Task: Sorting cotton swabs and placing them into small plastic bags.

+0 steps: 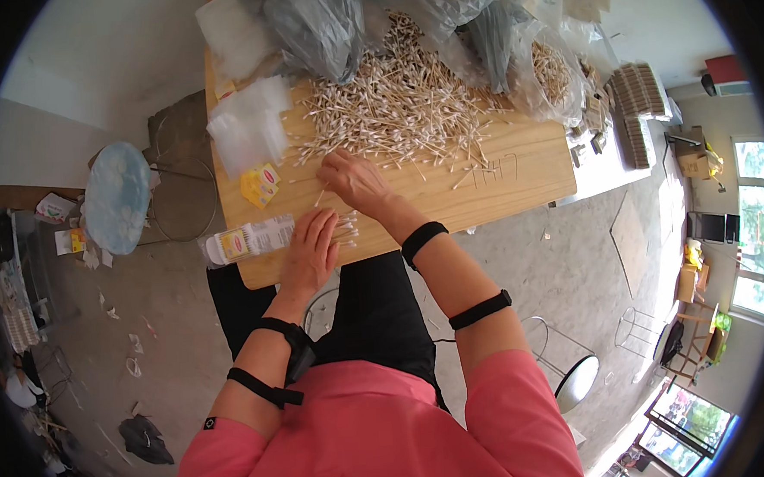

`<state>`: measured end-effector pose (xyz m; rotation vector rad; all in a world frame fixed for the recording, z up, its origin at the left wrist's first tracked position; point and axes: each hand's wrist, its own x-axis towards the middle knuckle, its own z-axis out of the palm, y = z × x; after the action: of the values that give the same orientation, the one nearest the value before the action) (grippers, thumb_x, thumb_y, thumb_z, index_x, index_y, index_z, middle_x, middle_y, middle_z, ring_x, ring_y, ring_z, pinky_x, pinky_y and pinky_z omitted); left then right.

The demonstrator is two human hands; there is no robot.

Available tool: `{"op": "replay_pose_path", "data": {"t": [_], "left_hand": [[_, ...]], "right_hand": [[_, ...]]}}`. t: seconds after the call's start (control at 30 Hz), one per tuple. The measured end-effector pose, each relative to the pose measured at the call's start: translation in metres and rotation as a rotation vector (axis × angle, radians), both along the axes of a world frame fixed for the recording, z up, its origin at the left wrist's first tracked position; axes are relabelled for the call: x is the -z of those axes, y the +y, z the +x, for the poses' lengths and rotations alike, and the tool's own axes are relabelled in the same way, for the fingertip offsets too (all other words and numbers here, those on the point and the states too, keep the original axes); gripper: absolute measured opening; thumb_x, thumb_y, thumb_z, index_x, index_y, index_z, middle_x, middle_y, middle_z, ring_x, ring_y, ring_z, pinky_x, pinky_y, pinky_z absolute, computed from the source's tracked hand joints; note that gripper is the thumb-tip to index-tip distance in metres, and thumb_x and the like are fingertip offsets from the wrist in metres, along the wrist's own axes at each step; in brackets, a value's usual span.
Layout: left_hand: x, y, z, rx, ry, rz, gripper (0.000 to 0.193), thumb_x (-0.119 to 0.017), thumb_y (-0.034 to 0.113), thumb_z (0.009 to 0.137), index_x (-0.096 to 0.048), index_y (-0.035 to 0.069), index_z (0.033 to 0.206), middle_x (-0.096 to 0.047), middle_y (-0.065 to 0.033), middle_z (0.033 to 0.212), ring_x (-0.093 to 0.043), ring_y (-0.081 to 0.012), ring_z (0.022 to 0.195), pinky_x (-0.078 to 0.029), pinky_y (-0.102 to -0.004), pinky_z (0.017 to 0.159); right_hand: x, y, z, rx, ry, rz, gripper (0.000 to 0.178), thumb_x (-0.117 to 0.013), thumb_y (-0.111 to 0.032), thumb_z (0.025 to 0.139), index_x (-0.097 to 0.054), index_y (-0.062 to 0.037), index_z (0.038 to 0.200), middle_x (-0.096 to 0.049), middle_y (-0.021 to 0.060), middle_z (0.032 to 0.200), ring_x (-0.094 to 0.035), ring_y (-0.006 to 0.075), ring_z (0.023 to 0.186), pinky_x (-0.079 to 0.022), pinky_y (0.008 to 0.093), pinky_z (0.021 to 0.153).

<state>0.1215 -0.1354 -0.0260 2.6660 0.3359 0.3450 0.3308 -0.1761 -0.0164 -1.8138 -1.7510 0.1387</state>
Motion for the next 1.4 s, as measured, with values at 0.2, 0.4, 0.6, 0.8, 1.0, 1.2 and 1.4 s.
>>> {"op": "replay_pose_path", "data": {"t": [0.2, 0.4, 0.6, 0.8, 1.0, 1.2, 1.4], "left_hand": [[-0.001, 0.0, 0.002, 0.003, -0.022, 0.007, 0.053, -0.062, 0.017, 0.09, -0.048, 0.001, 0.139, -0.044, -0.0093, 0.143, -0.038, -0.0281, 0.137, -0.034, -0.0414, 0.116], [0.001, -0.001, 0.003, -0.006, 0.008, 0.004, 0.058, -0.062, 0.016, 0.089, -0.044, 0.001, 0.143, -0.04, -0.0096, 0.149, -0.033, -0.0285, 0.142, -0.028, -0.0455, 0.12], [0.0, -0.001, 0.002, 0.002, 0.075, 0.021, 0.071, -0.064, 0.021, 0.088, -0.034, 0.003, 0.15, -0.035, -0.0077, 0.155, -0.027, -0.027, 0.147, -0.018, -0.0495, 0.125], [0.003, 0.0, 0.0, -0.01, 0.061, 0.047, 0.07, -0.068, 0.021, 0.087, -0.038, 0.006, 0.148, -0.037, -0.0064, 0.153, -0.031, -0.0269, 0.144, -0.02, -0.05, 0.124], [0.002, 0.001, 0.001, -0.006, 0.047, 0.054, 0.066, -0.067, 0.023, 0.088, -0.041, 0.005, 0.146, -0.041, -0.0085, 0.148, -0.033, -0.0292, 0.141, -0.023, -0.0511, 0.122], [0.0, 0.0, 0.002, -0.029, 0.008, -0.029, 0.067, -0.067, 0.015, 0.086, -0.039, 0.003, 0.146, -0.04, -0.0118, 0.147, -0.032, -0.0338, 0.14, -0.024, -0.0519, 0.121], [-0.003, 0.001, 0.002, -0.028, 0.054, -0.015, 0.069, -0.065, 0.025, 0.09, -0.036, 0.001, 0.149, -0.038, -0.0133, 0.149, -0.031, -0.0341, 0.142, -0.021, -0.0511, 0.122]], "right_hand": [[0.008, -0.033, -0.008, 0.114, 0.041, 0.034, 0.009, -0.062, -0.007, 0.084, -0.065, -0.0062, 0.092, -0.061, 0.009, 0.093, -0.064, 0.0314, 0.086, -0.053, 0.0416, 0.07], [0.005, -0.068, -0.029, 0.295, 0.137, -0.035, 0.01, -0.067, -0.009, 0.086, -0.067, -0.0077, 0.095, -0.062, 0.0101, 0.095, -0.065, 0.0335, 0.085, -0.053, 0.0427, 0.072], [0.001, -0.089, 0.004, 1.062, 0.17, 0.115, 0.01, -0.068, -0.015, 0.088, -0.066, -0.0073, 0.095, -0.064, 0.0108, 0.096, -0.065, 0.0348, 0.085, -0.051, 0.044, 0.07], [0.004, -0.099, 0.006, 0.925, 0.295, -0.064, 0.01, -0.069, -0.015, 0.087, -0.066, -0.006, 0.09, -0.064, 0.0129, 0.091, -0.066, 0.0333, 0.078, -0.051, 0.0432, 0.068], [0.002, -0.075, -0.031, 0.617, 0.323, -0.054, 0.008, -0.067, -0.015, 0.088, -0.067, -0.0072, 0.09, -0.064, 0.0104, 0.092, -0.066, 0.033, 0.078, -0.053, 0.0417, 0.069], [0.002, -0.057, -0.037, 0.455, 0.278, -0.076, 0.012, -0.066, -0.014, 0.087, -0.069, -0.0078, 0.097, -0.064, 0.0091, 0.095, -0.065, 0.0325, 0.087, -0.053, 0.0423, 0.072], [-0.011, -0.031, -0.023, 0.282, 0.07, 0.013, 0.023, -0.062, -0.005, 0.081, -0.068, -0.0085, 0.104, -0.06, 0.0087, 0.112, -0.064, 0.0302, 0.097, -0.055, 0.0401, 0.074]]}}
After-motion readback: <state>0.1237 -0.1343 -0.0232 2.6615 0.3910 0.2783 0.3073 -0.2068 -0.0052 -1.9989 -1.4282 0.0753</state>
